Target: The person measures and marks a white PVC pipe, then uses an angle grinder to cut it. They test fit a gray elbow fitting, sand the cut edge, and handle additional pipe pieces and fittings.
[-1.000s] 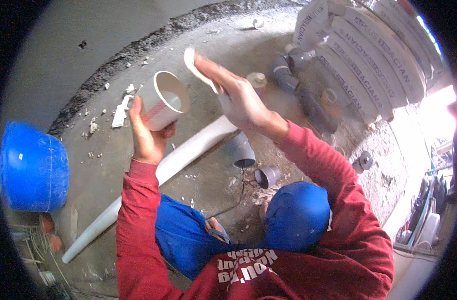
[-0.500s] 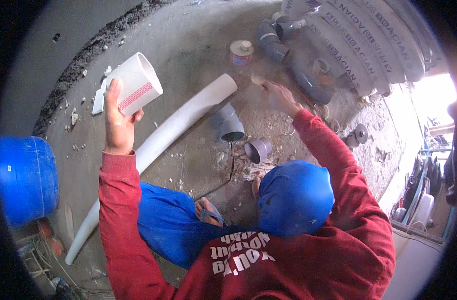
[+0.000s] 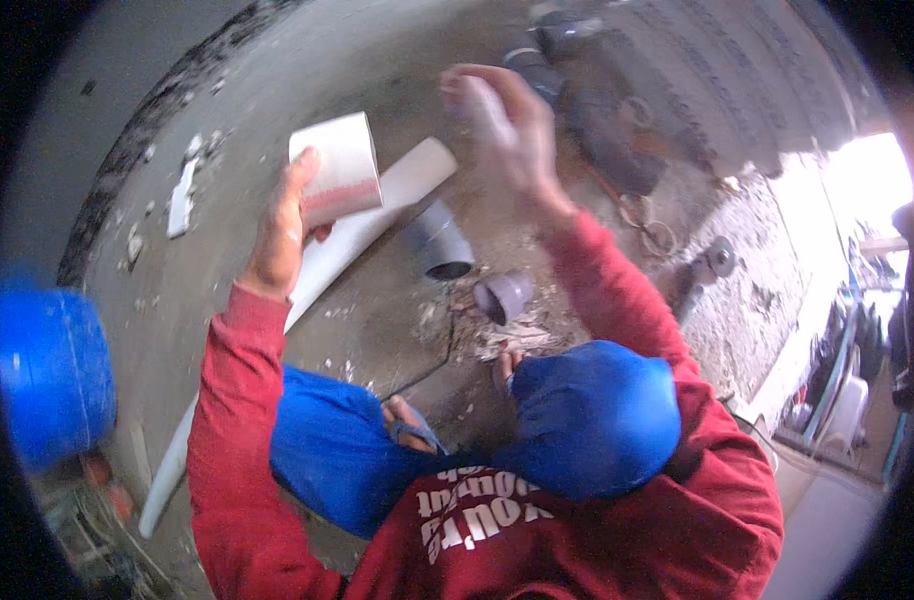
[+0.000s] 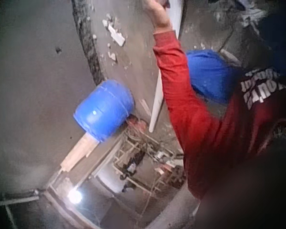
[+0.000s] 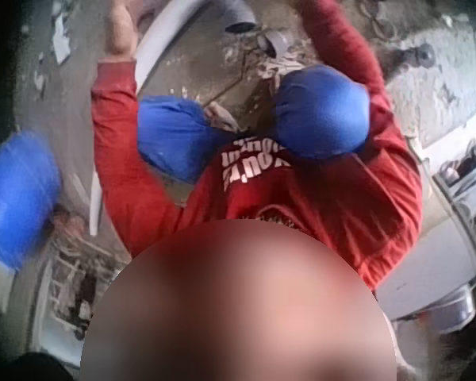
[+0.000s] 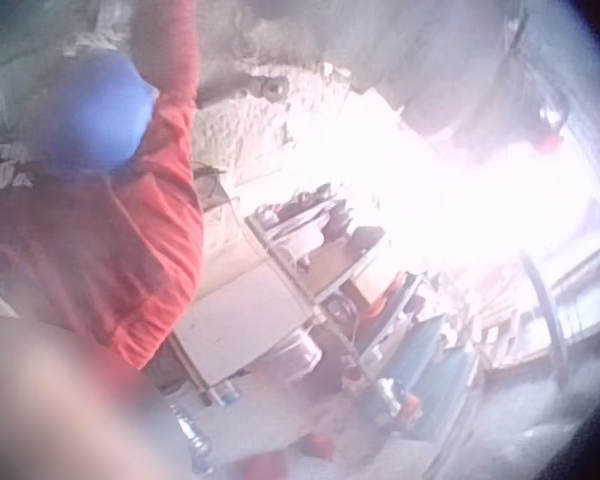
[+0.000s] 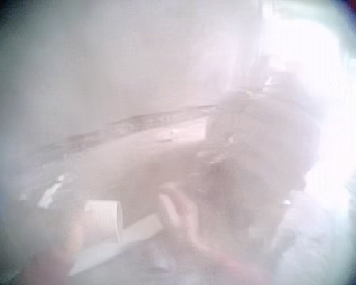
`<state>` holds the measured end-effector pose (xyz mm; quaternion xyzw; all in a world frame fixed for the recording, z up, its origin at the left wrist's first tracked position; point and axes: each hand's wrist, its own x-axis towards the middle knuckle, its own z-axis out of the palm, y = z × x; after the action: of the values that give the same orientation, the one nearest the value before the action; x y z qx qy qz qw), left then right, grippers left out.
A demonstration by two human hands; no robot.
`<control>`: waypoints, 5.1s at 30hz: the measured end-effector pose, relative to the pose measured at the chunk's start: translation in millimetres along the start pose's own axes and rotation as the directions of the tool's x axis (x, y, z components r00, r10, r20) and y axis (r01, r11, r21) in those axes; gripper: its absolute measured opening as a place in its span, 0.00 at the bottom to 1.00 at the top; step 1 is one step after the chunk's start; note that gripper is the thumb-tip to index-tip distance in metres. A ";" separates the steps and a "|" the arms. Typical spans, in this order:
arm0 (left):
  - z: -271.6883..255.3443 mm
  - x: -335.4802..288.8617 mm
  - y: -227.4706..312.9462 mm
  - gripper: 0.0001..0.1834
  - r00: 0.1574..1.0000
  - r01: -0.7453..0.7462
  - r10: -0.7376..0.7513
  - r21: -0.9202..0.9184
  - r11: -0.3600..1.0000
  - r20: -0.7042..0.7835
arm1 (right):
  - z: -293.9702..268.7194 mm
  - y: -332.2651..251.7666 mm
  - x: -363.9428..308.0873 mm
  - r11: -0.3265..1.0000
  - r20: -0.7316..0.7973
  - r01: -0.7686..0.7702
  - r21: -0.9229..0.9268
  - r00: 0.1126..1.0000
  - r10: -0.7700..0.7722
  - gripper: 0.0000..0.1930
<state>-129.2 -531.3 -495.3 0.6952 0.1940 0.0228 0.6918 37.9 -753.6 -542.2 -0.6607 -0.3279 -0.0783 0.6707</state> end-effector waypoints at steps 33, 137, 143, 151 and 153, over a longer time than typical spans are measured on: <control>77.2 14.1 16.5 0.41 0.973 0.219 -0.201 -0.188 0.957 0.113 | -10.0 -45.0 -27.6 1.000 0.067 -0.016 0.010 0.998 0.016 0.12; -208.8 -652.3 379.5 0.28 0.017 0.488 -0.581 -0.500 0.715 -0.814 | 408.0 -898.8 389.1 0.863 0.896 0.256 0.435 -0.032 -0.443 0.24; -575.2 -710.0 626.4 0.25 -0.220 0.037 -0.001 -0.010 0.999 -0.976 | 555.0 -1016.0 426.3 0.525 0.635 0.425 0.737 -0.171 -0.753 0.23; -899.0 -701.9 825.9 0.20 -0.367 -0.233 0.198 0.296 0.926 -0.909 | 787.5 -1061.8 375.3 0.159 0.216 0.260 0.953 -0.211 -0.953 0.23; -977.8 -696.5 810.2 0.19 -0.441 -0.181 0.217 0.323 0.929 -0.871 | 847.0 -1059.9 346.8 0.322 0.316 0.001 0.947 -0.195 -0.928 0.22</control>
<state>-873.1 217.0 496.8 0.3924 0.5446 0.7156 0.1933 -549.5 32.9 456.4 0.0051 -0.9170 0.1939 0.3487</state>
